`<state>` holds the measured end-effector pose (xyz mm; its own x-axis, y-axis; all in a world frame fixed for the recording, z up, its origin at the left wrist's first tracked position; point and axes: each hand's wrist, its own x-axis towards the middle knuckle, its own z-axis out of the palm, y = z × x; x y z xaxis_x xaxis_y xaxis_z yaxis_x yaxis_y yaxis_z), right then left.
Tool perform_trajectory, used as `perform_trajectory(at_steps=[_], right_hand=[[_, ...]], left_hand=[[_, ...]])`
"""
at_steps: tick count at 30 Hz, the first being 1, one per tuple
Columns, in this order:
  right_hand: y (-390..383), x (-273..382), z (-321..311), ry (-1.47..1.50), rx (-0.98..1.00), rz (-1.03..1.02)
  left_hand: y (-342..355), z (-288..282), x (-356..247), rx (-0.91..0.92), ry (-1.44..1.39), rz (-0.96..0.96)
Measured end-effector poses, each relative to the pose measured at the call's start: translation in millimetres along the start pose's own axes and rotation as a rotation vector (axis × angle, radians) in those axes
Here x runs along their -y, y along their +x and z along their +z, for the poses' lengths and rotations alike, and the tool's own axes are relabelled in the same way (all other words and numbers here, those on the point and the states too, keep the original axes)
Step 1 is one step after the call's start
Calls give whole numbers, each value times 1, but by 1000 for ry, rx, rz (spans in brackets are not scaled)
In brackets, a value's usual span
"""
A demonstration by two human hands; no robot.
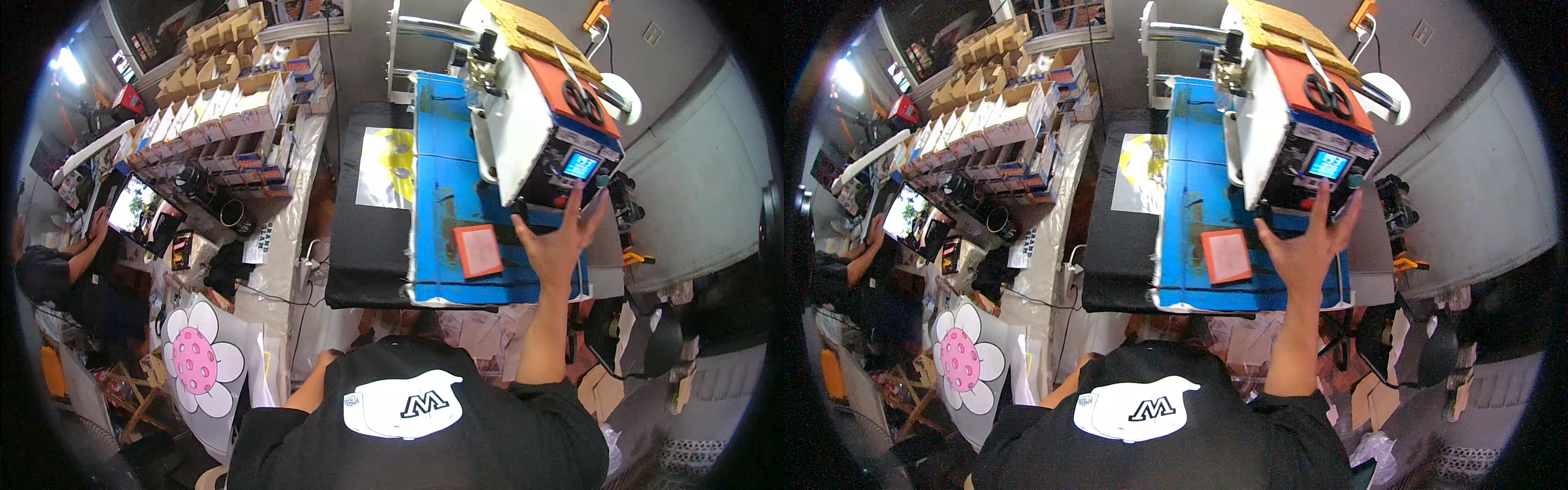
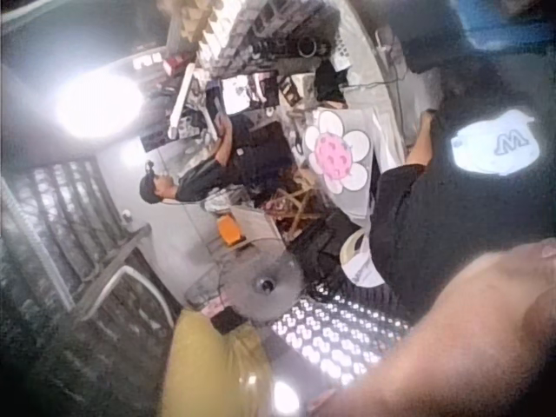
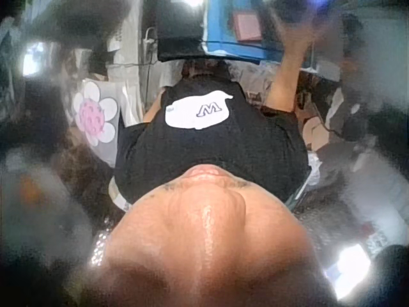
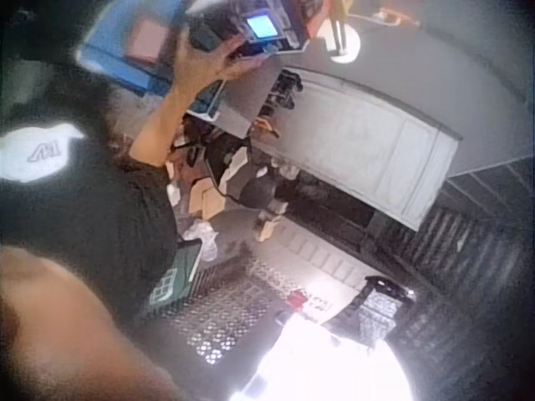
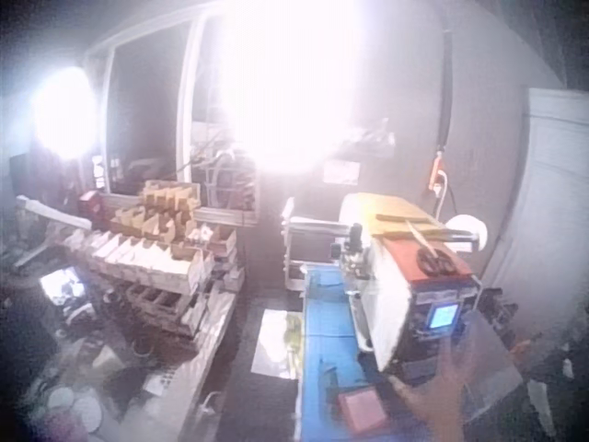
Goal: The person operates a heat press machine to print designs on t-shirts. They handle white and black t-shirts, placing them on the press, positioning vinyl transfer sheets, and using scissors to trim excess material from the transfers before pressing.
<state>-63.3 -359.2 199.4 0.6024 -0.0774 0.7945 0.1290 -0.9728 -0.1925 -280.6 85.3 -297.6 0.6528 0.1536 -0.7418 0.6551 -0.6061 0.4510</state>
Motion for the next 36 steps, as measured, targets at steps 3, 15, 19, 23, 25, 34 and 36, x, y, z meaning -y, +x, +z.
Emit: perform_trajectory(at_steps=[3, 15, 19, 23, 25, 34, 36], right_hand=[[4, 22, 21, 115, 68, -73], [-6, 119, 52, 60, -12, -168], [-1, 126, 57, 94, -31, -207], [3, 111, 62, 228, -49, -253], [-3, 93, 69, 435, -46, -304], [8, 150, 7, 1829, 563, -385], [10, 175, 4, 1916, 821, -301]], left_hand=[[4, 11, 29, 20, -54, 4], [-87, 88, 78, -228, -124, 164], [-108, 120, 62, -176, 157, 138], [-141, 167, 78, -202, -108, 56], [-167, 200, 84, -277, 2, 102], [-282, 220, -14, -1031, -638, -432], [-304, 226, -15, -1294, -653, -427]])
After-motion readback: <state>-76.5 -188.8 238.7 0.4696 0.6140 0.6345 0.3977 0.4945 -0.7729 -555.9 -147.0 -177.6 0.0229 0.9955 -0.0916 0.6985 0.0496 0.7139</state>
